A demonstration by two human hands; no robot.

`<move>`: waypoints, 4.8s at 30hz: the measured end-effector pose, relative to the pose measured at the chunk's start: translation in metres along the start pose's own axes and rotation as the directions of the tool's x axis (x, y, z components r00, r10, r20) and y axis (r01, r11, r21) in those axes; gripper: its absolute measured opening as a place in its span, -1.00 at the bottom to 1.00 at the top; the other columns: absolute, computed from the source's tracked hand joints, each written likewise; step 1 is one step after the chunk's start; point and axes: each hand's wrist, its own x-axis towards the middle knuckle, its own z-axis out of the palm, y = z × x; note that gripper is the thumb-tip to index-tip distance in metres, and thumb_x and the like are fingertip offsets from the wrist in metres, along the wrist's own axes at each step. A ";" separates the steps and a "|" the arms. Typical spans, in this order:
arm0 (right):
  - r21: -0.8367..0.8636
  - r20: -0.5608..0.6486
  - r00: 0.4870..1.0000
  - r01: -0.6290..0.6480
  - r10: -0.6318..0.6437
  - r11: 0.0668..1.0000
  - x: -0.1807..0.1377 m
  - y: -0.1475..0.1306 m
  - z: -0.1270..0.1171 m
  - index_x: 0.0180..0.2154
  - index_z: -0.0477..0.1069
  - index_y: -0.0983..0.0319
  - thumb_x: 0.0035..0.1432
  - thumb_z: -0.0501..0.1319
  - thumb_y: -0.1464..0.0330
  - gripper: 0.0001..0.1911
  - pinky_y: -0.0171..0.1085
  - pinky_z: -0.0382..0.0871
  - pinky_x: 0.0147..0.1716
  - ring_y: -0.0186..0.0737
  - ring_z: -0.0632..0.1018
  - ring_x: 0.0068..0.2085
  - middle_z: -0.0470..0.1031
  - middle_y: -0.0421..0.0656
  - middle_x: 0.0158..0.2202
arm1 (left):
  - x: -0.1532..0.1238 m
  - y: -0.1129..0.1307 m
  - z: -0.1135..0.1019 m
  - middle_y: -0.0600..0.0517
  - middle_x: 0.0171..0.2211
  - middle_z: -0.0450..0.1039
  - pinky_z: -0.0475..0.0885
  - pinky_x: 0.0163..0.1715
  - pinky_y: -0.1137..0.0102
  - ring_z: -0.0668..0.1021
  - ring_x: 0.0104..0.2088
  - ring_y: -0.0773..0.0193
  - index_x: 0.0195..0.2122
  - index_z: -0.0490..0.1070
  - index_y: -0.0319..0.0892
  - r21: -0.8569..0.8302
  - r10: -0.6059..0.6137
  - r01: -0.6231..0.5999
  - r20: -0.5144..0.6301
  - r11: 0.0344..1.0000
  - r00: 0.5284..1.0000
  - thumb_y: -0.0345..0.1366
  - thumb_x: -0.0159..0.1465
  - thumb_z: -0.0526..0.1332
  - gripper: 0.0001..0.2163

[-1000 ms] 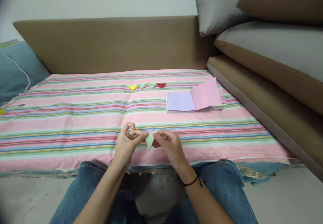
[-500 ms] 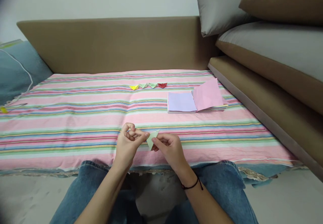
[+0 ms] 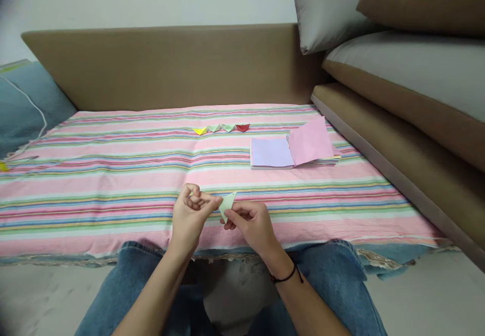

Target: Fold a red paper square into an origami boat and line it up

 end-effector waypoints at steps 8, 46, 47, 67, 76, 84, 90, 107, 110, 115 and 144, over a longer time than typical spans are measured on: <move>0.103 0.060 0.996 -0.078 0.072 0.992 -0.001 0.003 0.005 -0.45 0.48 0.26 -0.01 0.29 0.23 -0.79 -0.30 0.47 -0.48 -0.27 0.54 -0.50 0.55 -0.15 -0.52 | 0.002 -0.002 -0.002 0.17 -0.60 0.48 0.43 -0.46 0.49 0.53 -0.56 0.38 -0.44 0.03 -0.12 -0.005 0.027 -0.027 -0.069 1.000 0.997 -0.39 -0.03 0.37 -0.59; 0.195 -0.179 0.984 0.016 0.019 0.981 0.003 0.005 -0.007 -0.46 0.40 0.24 0.00 0.30 0.31 -0.85 -0.38 0.39 -0.45 -0.36 0.48 -0.49 0.45 -0.26 -0.55 | 0.002 -0.004 -0.003 0.10 -0.46 0.42 0.45 -0.41 0.48 0.47 -0.45 0.41 -0.30 0.27 -0.20 0.017 -0.133 0.132 0.216 0.991 0.967 -0.35 0.03 0.34 -0.73; 0.201 -0.190 0.982 0.026 0.013 0.979 0.003 0.005 -0.007 -0.43 0.38 0.23 -0.01 0.31 0.32 -0.85 -0.38 0.40 -0.44 -0.36 0.49 -0.48 0.46 -0.27 -0.53 | 0.002 -0.004 -0.003 0.10 -0.46 0.42 0.46 -0.42 0.48 0.47 -0.46 0.42 -0.29 0.27 -0.19 0.014 -0.123 0.123 0.210 0.992 0.970 -0.35 0.03 0.33 -0.73; 0.115 -0.232 0.971 0.090 -0.061 0.989 0.005 0.008 -0.006 -0.37 0.55 0.18 -0.06 0.33 0.31 -0.87 -0.22 0.51 -0.34 -0.17 0.56 -0.30 0.57 -0.16 -0.30 | -0.001 -0.011 -0.001 -0.06 -0.26 0.54 0.48 -0.22 0.39 0.55 -0.23 0.22 -0.31 0.54 -0.19 0.280 0.033 -0.086 0.189 0.956 0.982 -0.29 0.12 0.26 -0.86; 0.061 -0.244 0.965 0.117 -0.099 0.991 0.005 0.008 -0.007 -0.36 0.55 0.19 -0.03 0.31 0.34 -0.87 -0.22 0.52 -0.27 -0.17 0.57 -0.26 0.56 -0.15 -0.32 | -0.001 -0.012 -0.002 -0.07 -0.21 0.53 0.50 -0.17 0.31 0.54 -0.16 0.14 -0.29 0.53 -0.19 0.262 0.011 -0.075 0.236 0.962 0.972 -0.26 0.10 0.28 -0.82; 0.079 -0.251 0.967 0.068 -0.046 0.995 0.005 0.008 -0.008 -0.37 0.53 0.22 -0.06 0.32 0.32 -0.85 -0.17 0.53 -0.26 -0.12 0.58 -0.27 0.58 -0.15 -0.33 | -0.002 -0.012 -0.002 -0.08 -0.18 0.52 0.47 -0.14 0.31 0.53 -0.13 0.14 -0.27 0.53 -0.18 0.283 0.031 -0.109 0.267 0.953 0.963 -0.28 0.13 0.24 -0.83; -0.053 -0.249 0.961 0.111 -0.121 0.992 0.002 0.009 -0.004 -0.27 0.49 0.20 0.02 0.24 0.38 -0.83 -0.21 0.52 -0.28 -0.13 0.59 -0.27 0.57 -0.13 -0.30 | -0.007 -0.011 0.003 -0.01 -0.25 0.51 0.45 -0.22 0.36 0.54 -0.25 0.23 -0.16 0.43 -0.11 0.472 0.160 -0.273 0.267 0.838 0.950 -0.41 0.17 0.14 -0.78; -0.370 -0.317 0.869 0.256 -0.381 0.893 0.003 0.006 -0.008 -0.35 0.51 0.15 0.01 0.18 0.50 -0.81 -0.18 0.47 -0.28 -0.14 0.53 -0.22 0.52 -0.12 -0.30 | -0.016 -0.020 0.018 -0.07 -0.10 0.38 0.44 -0.34 0.45 0.43 -0.03 0.17 -0.28 0.49 -0.10 0.257 0.112 -0.155 0.172 0.954 0.979 -0.46 0.14 0.11 -0.78; -0.349 -0.220 0.892 0.307 -0.396 0.886 0.002 0.003 -0.011 -0.24 0.52 0.13 0.04 0.21 0.45 -0.78 -0.19 0.49 -0.27 -0.12 0.50 -0.13 0.48 -0.09 -0.17 | -0.012 -0.016 0.013 -0.08 -0.06 0.37 0.44 -0.28 0.41 0.43 -0.03 0.14 -0.27 0.51 -0.13 0.173 0.043 -0.067 0.136 0.983 0.990 -0.38 0.14 0.15 -0.82; -0.247 -0.116 0.922 0.334 -0.370 0.910 0.003 0.000 -0.013 -0.19 0.52 0.13 0.11 0.18 0.35 -0.79 -0.19 0.48 -0.20 -0.09 0.45 -0.03 0.41 -0.06 -0.09 | -0.006 -0.014 0.007 -0.08 -0.10 0.39 0.41 -0.19 0.39 0.44 -0.04 0.15 -0.34 0.51 -0.17 0.109 -0.011 -0.001 0.110 0.994 0.994 -0.30 0.08 0.27 -0.87; -0.057 -0.161 0.978 0.123 -0.130 0.991 0.005 0.002 -0.017 -0.46 0.54 0.17 -0.02 0.31 0.35 -0.96 -0.31 0.42 -0.44 -0.24 0.51 -0.38 0.51 -0.18 -0.44 | -0.001 -0.012 0.002 0.01 -0.45 0.48 0.38 -0.35 0.44 0.48 -0.40 0.30 -0.44 0.50 -0.21 0.220 -0.066 0.019 0.209 0.975 0.976 -0.27 0.10 0.28 -0.88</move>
